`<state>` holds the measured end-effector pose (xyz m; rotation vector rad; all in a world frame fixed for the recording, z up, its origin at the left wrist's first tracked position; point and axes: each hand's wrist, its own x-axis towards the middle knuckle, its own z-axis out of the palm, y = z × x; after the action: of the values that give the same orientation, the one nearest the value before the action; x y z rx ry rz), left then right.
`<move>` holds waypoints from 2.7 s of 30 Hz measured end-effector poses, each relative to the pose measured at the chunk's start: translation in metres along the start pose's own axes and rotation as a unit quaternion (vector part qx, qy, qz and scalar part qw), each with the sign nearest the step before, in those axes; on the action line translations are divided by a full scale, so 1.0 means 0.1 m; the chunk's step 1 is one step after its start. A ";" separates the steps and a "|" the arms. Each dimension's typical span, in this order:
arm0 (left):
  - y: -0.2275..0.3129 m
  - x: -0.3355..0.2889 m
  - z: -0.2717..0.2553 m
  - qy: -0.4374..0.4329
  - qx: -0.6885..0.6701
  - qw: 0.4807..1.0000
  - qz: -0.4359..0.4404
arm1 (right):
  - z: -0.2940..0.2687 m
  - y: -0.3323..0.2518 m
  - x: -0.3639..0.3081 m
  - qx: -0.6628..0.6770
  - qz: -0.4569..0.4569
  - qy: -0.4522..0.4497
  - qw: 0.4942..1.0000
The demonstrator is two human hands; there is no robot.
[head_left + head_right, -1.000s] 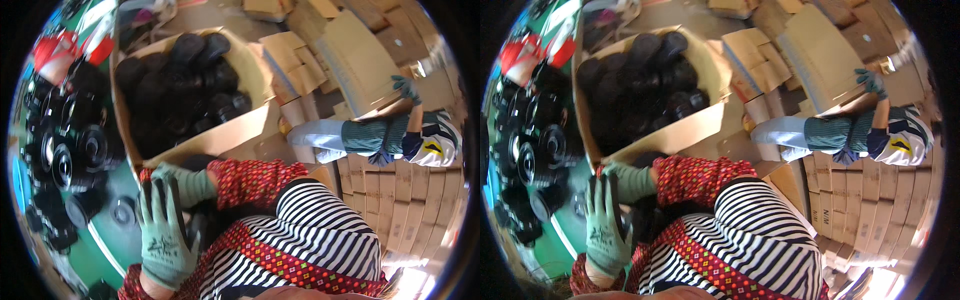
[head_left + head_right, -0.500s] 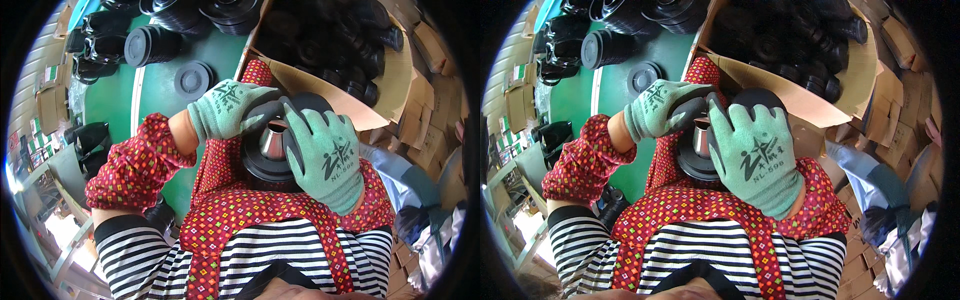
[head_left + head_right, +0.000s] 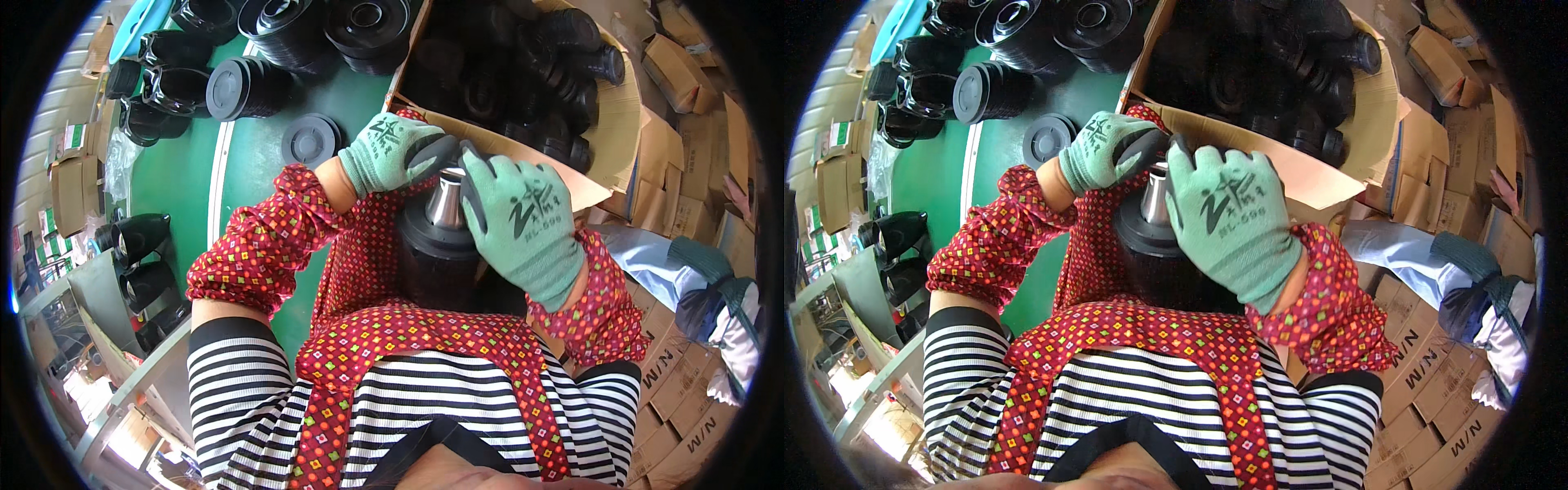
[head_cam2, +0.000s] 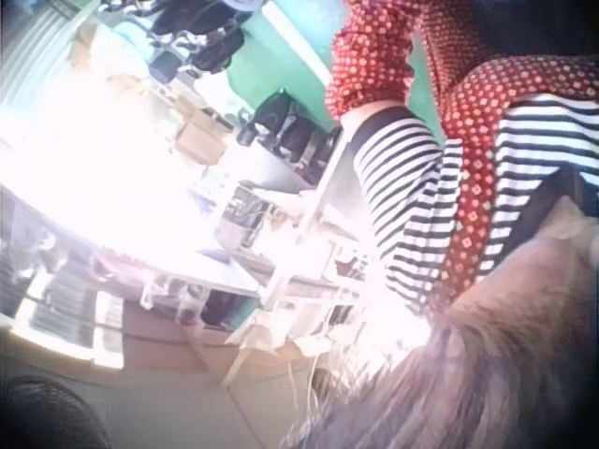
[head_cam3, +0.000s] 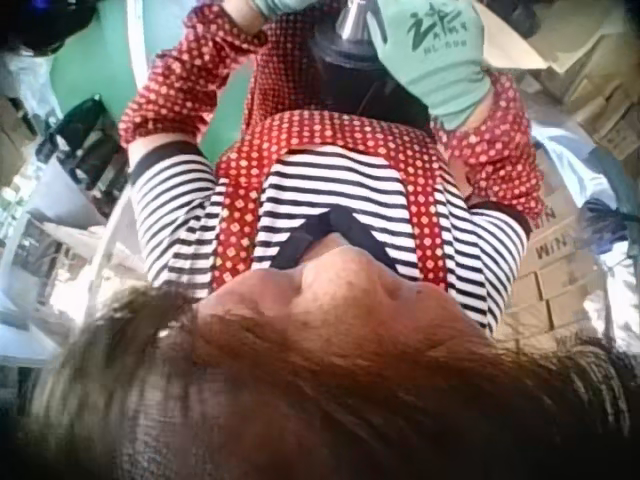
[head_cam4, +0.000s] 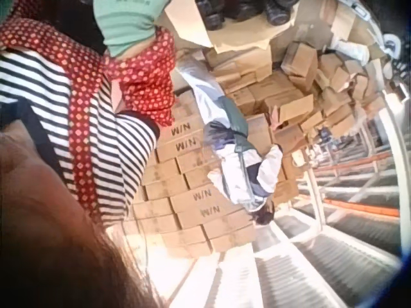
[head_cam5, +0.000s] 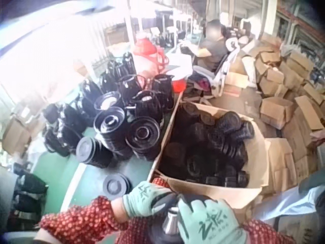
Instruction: The person repeatedly picks up a black kettle body and a lid from a green workbench, inserts a metal rod into the kettle, and secures the lid. The person then places the assembled kettle back on the table. This process is repeated for multiple kettles.
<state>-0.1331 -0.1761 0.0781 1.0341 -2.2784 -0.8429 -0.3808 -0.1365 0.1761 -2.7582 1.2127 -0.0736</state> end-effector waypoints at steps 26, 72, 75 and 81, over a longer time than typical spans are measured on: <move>0.62 -0.34 -0.13 0.063 0.025 0.995 -0.080 | -0.07 0.83 0.26 0.314 -0.155 0.013 0.937; 0.62 -2.71 0.46 0.308 0.193 0.791 -0.493 | 0.97 0.46 0.89 0.895 0.127 0.056 0.424; 1.23 -2.28 0.18 0.412 -0.154 0.858 -0.265 | 0.97 -0.15 1.13 0.942 0.100 -0.105 0.302; 1.43 -2.61 -0.22 0.444 -0.371 0.772 -0.262 | 1.22 -1.12 1.51 0.868 0.054 -0.164 0.466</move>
<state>-0.0335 0.0966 0.1470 1.2797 -0.7379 -1.0239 -0.1852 -0.1612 0.0698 -0.7322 0.4246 -0.4285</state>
